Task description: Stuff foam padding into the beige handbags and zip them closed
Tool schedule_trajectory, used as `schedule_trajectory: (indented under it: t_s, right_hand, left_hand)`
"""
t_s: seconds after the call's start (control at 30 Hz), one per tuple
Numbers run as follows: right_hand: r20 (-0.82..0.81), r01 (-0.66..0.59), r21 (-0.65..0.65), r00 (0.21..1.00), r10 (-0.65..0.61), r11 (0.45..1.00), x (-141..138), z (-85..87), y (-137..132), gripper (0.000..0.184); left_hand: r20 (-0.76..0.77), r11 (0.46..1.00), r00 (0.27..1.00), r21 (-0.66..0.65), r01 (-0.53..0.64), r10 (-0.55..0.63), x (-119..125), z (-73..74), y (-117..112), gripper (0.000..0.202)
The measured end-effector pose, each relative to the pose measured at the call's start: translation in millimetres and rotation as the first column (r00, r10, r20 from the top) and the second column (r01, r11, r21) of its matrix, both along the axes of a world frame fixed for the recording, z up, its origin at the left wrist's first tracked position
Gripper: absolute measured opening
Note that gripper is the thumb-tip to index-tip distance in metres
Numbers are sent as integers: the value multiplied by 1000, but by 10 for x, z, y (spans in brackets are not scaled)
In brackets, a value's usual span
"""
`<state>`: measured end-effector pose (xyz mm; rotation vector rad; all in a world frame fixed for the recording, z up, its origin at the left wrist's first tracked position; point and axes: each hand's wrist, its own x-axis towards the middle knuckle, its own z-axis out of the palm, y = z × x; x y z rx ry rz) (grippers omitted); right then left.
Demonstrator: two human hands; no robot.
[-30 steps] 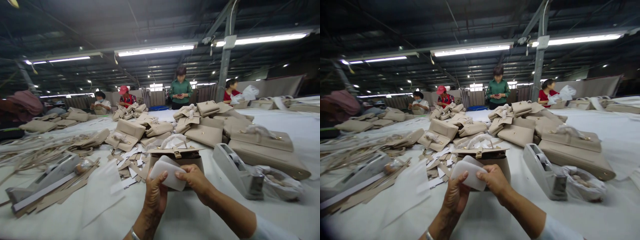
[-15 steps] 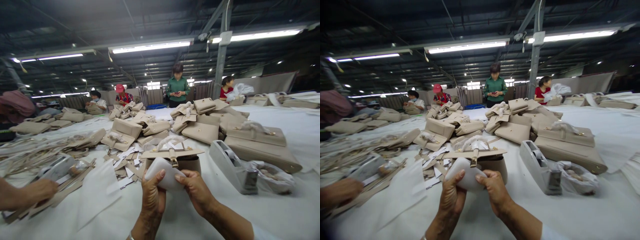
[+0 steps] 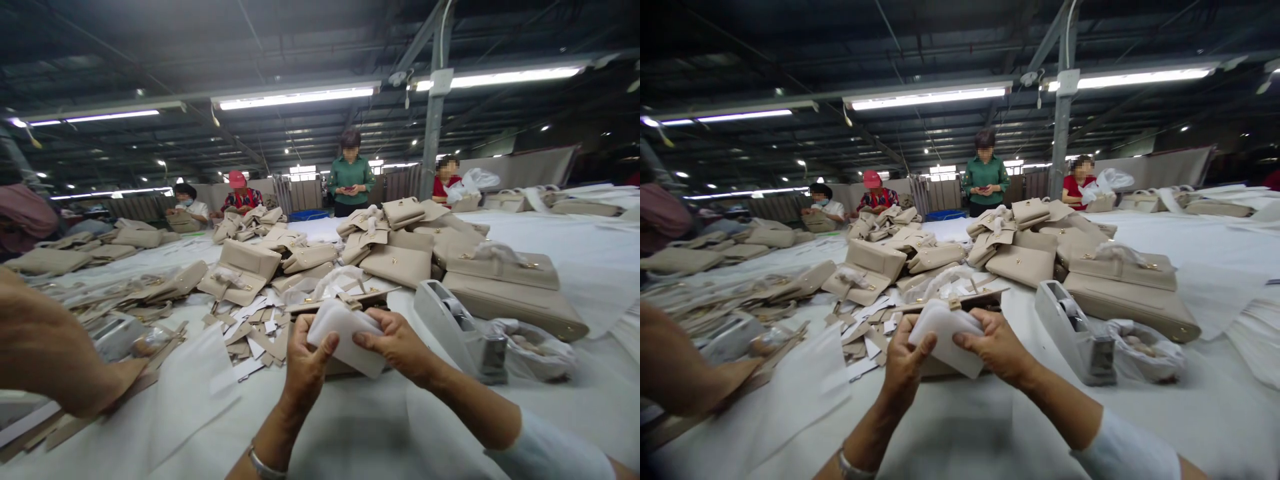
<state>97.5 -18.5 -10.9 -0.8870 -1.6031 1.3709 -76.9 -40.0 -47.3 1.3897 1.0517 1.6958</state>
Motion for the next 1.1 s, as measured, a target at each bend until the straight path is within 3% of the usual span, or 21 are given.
schedule_trajectory:
  t_s: [0.03,0.07,0.13,0.2,0.23,0.27,0.33,0.4,0.5,0.63,0.73,0.8,0.97,1.1]
  right_hand:
    - [76,52,80,995,-58,995,30,65,43,32]
    - [149,91,164,982,-116,982,62,126,90,29]
    - [260,134,311,940,-220,941,125,229,191,25]
    - [321,176,406,891,-320,897,186,306,297,24]
    - [339,199,440,866,-367,876,213,336,347,25]
    - [352,220,467,842,-408,857,238,362,395,25]
    - [399,210,504,804,-442,838,276,402,474,25]
    - [477,123,531,775,-415,838,290,435,533,23]
    - [578,15,586,694,-430,810,256,486,613,18]
    - [608,-17,680,572,-551,733,150,559,754,13]
    - [607,-4,697,537,-586,718,92,574,831,14]
    - [609,-4,693,538,-583,721,86,554,843,16]
    - [565,41,664,625,-538,746,175,486,796,26]
    - [544,82,654,640,-543,752,281,450,768,24]
  left_hand:
    - [-207,995,976,88,-53,70,-79,7,63,31]
    - [-406,978,899,185,-96,165,-156,12,126,31]
    - [-698,929,621,338,-153,356,-277,28,236,34]
    - [-839,897,318,402,-185,442,-330,60,315,40]
    - [-871,890,203,411,-199,448,-331,83,341,42]
    - [-888,885,119,416,-207,445,-318,107,359,44]
    - [-900,885,30,422,-198,436,-272,143,373,44]
    - [-898,884,21,430,-183,441,-229,134,363,38]
    - [-861,861,87,488,-139,502,-220,14,332,25]
    - [-750,772,200,634,-53,630,-303,-191,281,29]
    - [-707,730,242,684,-7,665,-347,-230,234,29]
    - [-730,748,215,664,0,649,-335,-190,205,28]
    - [-842,842,22,539,-32,539,-224,-19,194,22]
    - [-841,841,4,541,-16,541,-206,35,238,24]
